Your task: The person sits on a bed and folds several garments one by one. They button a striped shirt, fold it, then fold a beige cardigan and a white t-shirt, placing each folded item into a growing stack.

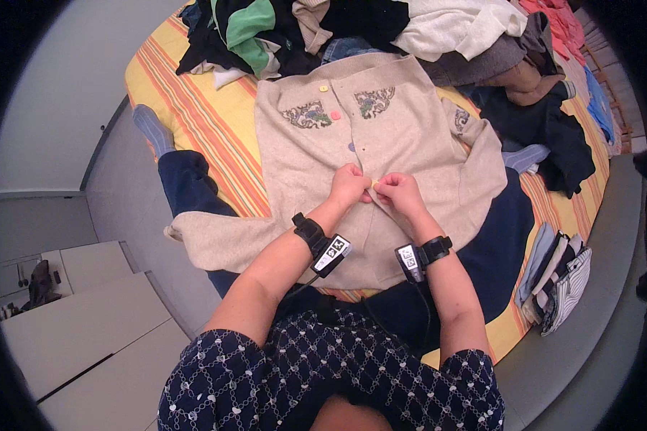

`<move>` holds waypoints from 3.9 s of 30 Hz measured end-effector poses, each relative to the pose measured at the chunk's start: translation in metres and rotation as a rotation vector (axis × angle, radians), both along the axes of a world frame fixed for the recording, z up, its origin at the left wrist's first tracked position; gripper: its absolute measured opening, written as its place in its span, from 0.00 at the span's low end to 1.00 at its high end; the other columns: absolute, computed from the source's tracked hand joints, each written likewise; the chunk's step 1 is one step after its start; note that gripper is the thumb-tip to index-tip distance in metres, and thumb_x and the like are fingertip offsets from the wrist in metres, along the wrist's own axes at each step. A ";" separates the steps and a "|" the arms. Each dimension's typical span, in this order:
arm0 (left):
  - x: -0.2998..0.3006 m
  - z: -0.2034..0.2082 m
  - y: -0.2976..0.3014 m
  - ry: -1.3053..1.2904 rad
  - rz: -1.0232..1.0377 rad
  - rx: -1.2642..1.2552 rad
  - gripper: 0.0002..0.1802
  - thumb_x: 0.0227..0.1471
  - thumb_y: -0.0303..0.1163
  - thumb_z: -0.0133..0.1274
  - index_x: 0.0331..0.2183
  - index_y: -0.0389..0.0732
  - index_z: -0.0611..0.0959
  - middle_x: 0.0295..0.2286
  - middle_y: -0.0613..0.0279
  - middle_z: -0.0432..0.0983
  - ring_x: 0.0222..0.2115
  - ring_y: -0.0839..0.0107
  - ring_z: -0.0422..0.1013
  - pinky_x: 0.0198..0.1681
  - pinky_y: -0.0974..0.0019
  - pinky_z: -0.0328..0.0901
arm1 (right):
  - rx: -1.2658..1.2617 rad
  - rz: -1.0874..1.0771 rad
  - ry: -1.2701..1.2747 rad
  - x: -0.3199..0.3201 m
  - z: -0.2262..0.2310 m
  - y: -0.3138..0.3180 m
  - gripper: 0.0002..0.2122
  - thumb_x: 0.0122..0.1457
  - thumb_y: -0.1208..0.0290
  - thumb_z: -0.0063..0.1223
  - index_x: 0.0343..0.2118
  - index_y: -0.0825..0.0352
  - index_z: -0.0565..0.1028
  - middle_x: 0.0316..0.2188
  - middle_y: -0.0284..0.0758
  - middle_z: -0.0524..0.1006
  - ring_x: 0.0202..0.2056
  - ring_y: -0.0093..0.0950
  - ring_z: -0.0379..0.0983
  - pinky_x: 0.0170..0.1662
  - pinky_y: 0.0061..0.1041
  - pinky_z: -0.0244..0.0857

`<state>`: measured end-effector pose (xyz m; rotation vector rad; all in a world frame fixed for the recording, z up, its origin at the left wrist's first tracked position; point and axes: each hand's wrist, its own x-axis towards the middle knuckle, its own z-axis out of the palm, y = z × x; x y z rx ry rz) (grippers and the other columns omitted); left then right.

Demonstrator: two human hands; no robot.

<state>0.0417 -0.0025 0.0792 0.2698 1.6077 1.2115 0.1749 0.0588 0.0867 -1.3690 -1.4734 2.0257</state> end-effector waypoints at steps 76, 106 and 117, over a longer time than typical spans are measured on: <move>-0.119 -0.007 0.098 1.027 -0.362 -0.236 0.09 0.34 0.34 0.61 0.23 0.41 0.82 0.26 0.53 0.78 0.29 0.57 0.74 0.34 0.59 0.67 | 0.869 0.439 -0.770 -0.155 0.013 0.097 0.17 0.45 0.58 0.60 0.30 0.70 0.77 0.30 0.45 0.77 0.36 0.39 0.75 0.39 0.34 0.69; -0.119 -0.007 0.106 0.481 0.018 0.033 0.06 0.40 0.22 0.54 0.19 0.38 0.72 0.16 0.64 0.70 0.13 0.75 0.66 0.13 0.72 0.62 | 0.401 0.246 -0.167 -0.141 -0.001 0.114 0.06 0.46 0.74 0.59 0.19 0.67 0.74 0.15 0.30 0.74 0.16 0.20 0.68 0.20 0.19 0.62; -0.171 0.016 0.108 0.304 0.138 0.382 0.09 0.45 0.23 0.54 0.32 0.37 0.73 0.27 0.59 0.74 0.27 0.72 0.72 0.30 0.71 0.68 | 0.023 0.018 0.319 -0.105 0.005 0.172 0.06 0.53 0.70 0.54 0.33 0.64 0.76 0.27 0.29 0.76 0.22 0.14 0.69 0.24 0.14 0.64</move>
